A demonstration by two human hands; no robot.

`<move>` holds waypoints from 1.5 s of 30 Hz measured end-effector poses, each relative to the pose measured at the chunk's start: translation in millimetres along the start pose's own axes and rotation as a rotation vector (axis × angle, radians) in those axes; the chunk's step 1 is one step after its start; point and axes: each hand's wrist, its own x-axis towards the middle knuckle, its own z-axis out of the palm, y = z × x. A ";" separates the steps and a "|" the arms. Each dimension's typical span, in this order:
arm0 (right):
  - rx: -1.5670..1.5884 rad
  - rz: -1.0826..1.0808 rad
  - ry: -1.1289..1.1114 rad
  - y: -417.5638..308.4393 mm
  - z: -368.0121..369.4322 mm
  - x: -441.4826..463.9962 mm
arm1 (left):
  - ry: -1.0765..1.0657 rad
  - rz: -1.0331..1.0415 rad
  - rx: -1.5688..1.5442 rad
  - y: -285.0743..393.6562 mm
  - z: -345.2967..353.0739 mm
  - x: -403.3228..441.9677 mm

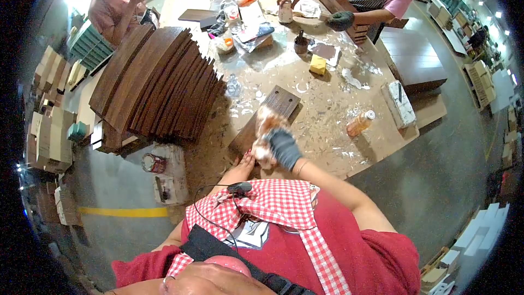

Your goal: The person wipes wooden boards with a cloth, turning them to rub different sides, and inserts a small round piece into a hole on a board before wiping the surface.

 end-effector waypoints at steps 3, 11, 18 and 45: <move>-0.025 0.011 -0.306 -38.5 -22.4 -17.9 | -0.059 -0.002 -0.089 -4.1 -11.1 0.3; 0.887 0.304 -0.246 -4.9 -98.8 -57.5 | 0.413 -0.167 -0.324 17.2 -39.1 -0.4; 1.119 0.541 -0.002 -0.4 -119.9 -54.0 | 0.484 -0.274 -0.073 15.5 -24.7 30.5; -0.160 -0.036 -0.068 -73.3 -48.4 32.3 | 0.502 0.065 -1.218 1.6 -13.5 24.1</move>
